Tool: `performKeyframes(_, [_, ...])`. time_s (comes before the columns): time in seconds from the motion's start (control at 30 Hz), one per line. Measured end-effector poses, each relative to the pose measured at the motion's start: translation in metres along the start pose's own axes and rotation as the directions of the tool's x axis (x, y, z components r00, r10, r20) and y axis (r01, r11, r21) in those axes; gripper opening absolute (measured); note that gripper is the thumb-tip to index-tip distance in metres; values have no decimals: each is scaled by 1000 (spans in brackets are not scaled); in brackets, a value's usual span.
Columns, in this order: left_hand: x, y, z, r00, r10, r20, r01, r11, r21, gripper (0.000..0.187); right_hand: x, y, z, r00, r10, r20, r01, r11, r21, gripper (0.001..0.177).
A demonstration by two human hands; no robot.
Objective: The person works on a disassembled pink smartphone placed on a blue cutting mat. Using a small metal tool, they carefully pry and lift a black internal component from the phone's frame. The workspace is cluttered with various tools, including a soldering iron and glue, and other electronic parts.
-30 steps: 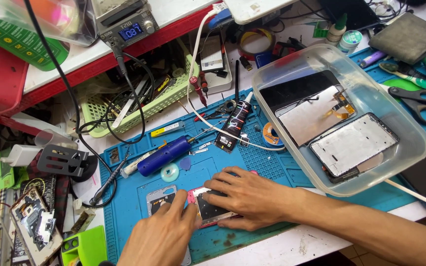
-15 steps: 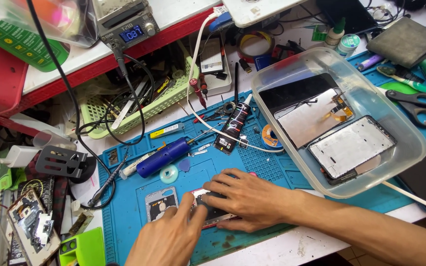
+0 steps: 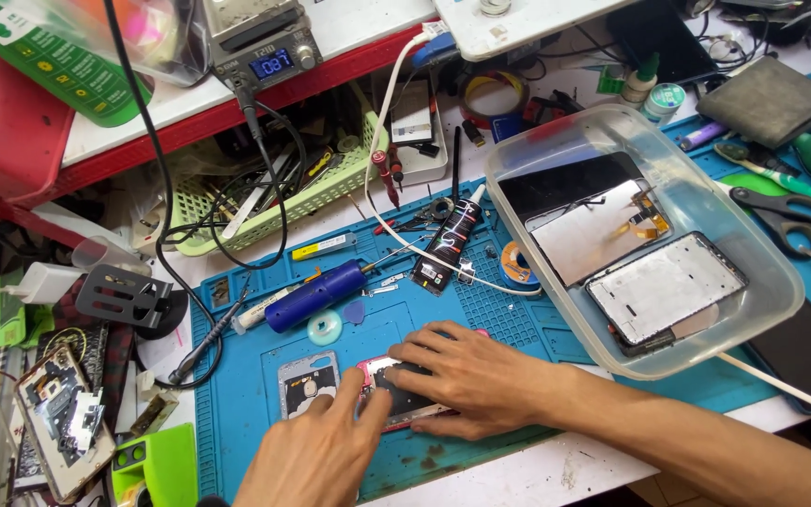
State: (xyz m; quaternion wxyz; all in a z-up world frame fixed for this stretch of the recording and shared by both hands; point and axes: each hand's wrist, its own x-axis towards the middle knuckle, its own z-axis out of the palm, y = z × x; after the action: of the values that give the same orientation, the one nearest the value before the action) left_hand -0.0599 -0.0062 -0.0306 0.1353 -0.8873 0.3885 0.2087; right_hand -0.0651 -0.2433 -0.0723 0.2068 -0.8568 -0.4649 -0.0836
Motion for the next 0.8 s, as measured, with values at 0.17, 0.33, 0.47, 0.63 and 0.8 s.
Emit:
performKeyframes(0.17, [-1, 3, -4, 999, -42, -22, 42, 999, 2, 29, 1, -1, -3, 1000, -9, 3, 9, 1000, -4, 45])
performKeyframes(0.33, [2, -1, 8, 999, -9, -47, 10, 1000, 18, 35, 1, -3, -6, 999, -37, 5, 38, 998, -58, 46])
performKeyframes(0.47, [1, 0, 0, 996, -26, -84, 28, 999, 24, 28, 2, -2, -4, 999, -44, -13, 43, 996, -78, 44])
performKeyframes(0.63, [7, 2, 3, 996, -70, -61, 71, 997, 24, 37, 2, -4, -2, 994, -95, -61, 88, 991, -105, 35])
performKeyframes(0.8, [8, 3, 6, 998, -25, -50, 26, 999, 19, 18, 2, -7, 6, 966, -218, -137, 208, 974, -85, 14])
